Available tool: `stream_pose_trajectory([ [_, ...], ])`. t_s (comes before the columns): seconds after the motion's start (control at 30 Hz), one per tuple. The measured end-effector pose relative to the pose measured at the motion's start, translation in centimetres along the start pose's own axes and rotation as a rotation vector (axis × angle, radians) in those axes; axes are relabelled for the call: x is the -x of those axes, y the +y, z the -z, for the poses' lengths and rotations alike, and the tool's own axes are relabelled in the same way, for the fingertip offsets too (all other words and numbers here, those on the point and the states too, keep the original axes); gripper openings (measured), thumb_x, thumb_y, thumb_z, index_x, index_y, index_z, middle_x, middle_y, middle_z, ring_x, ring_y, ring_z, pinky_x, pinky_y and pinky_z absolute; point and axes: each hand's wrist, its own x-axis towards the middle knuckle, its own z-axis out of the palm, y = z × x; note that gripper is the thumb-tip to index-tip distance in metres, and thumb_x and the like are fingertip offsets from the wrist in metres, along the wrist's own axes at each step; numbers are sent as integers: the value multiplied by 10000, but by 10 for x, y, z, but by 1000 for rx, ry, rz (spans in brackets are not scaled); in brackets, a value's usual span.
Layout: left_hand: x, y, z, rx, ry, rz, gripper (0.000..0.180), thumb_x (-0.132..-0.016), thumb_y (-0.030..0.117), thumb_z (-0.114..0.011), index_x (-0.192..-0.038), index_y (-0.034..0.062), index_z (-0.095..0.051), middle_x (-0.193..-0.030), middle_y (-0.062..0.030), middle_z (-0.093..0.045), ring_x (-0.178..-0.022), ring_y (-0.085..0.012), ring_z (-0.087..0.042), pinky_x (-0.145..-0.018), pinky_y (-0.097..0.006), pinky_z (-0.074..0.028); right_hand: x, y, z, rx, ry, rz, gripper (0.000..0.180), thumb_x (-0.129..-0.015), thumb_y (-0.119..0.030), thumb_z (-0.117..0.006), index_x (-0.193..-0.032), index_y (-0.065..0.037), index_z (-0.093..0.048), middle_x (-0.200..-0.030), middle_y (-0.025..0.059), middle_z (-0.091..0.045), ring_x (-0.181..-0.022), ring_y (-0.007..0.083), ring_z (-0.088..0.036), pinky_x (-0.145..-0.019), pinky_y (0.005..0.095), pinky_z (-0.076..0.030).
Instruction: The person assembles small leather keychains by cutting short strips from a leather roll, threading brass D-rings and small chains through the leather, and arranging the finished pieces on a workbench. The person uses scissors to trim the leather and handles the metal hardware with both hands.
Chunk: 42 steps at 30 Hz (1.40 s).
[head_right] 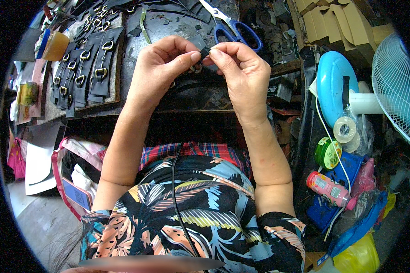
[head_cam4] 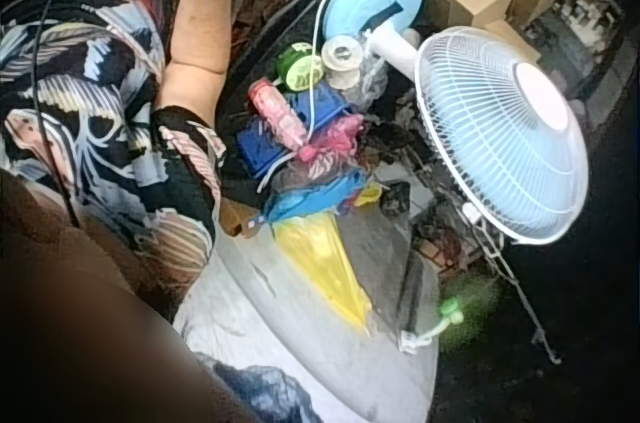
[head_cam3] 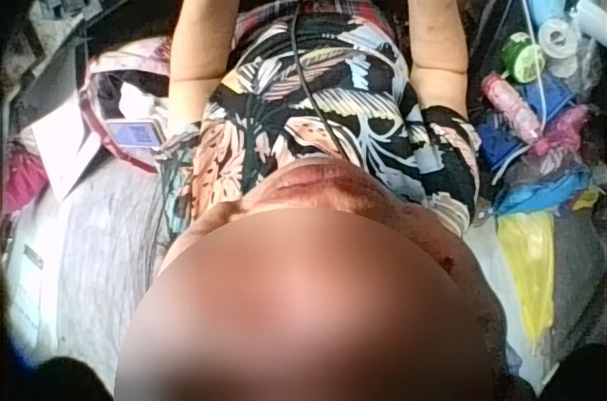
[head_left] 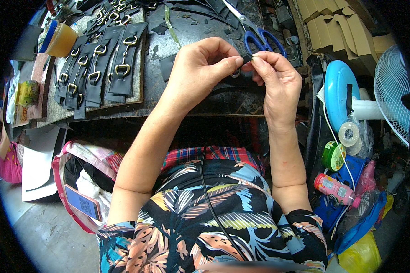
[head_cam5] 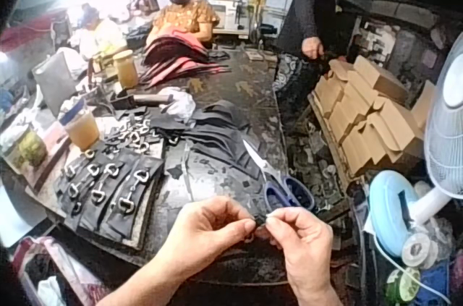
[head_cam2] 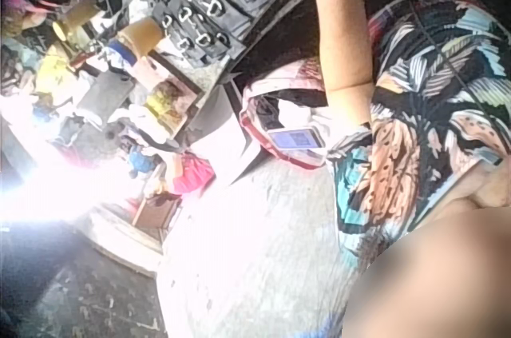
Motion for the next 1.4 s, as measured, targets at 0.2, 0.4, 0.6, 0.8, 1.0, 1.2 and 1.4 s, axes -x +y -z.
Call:
stream_pose_trajectory([
  [0.2, -1, -2, -1, 26, 36, -27, 147, -928, 126, -751, -960, -16, -741, -819, -25, -726, -752, -62, -646, -670, -218, -516, 1, 0, 0, 21, -6, 1, 137, -986, -126, -723, -1040, -5, -756, -901, 54, -766, -819, 90, -710, -695, 206, -501],
  [0.4, -1, -3, 0, -28, 23, -4, 120, -941, 101, -747, -985, -10, -727, -859, -32, -737, -777, -60, -654, -700, -203, -507, 1, -1, -1, 54, 0, 5, 144, -986, -135, -725, -1030, -2, -761, -895, 60, -769, -816, 88, -706, -692, 204, -499],
  [0.6, 0, 0, -1, -1, 11, 29, 108, -946, 83, -745, -996, -8, -720, -886, -42, -745, -796, -66, -667, -725, -202, -516, 3, -3, -2, 43, -1, 14, 115, -964, -100, -745, -1019, 0, -759, -909, 34, -756, -811, 69, -691, -726, 207, -521],
  [0.8, 0, -2, 0, -128, 5, -42, 116, -946, 78, -745, -1006, -15, -710, -894, -34, -734, -820, -73, -670, -749, -212, -529, 1, -2, -5, 81, -39, 51, 100, -942, -89, -769, -985, -6, -733, -865, -8, -713, -780, 43, -638, -730, 207, -525],
  [1.0, 4, 1, -9, -60, 31, -120, 222, -928, 71, -766, -1116, -22, -695, -954, -43, -725, -907, -81, -671, -798, -230, -548, 1, -1, -3, 15, 41, 20, 110, -954, -91, -758, -1016, -10, -718, -860, -3, -704, -753, 51, -624, -699, 204, -505],
  [1.2, 4, 5, -6, -217, -116, -61, 323, -950, 92, -756, -1236, -40, -685, -930, -52, -735, -875, -93, -680, -814, -239, -556, 5, -1, -4, -21, 62, 60, 82, -973, -86, -730, -1008, -17, -699, -857, -2, -684, -768, 47, -606, -694, 200, -485],
  [1.4, 4, 4, -3, -172, -160, -3, 328, -982, 150, -736, -1232, -56, -684, -908, -42, -721, -833, -95, -664, -773, -241, -534, 5, -1, -4, -4, 65, 64, 85, -985, -91, -718, -1002, -21, -673, -842, -14, -652, -751, 44, -573, -678, 202, -470],
])
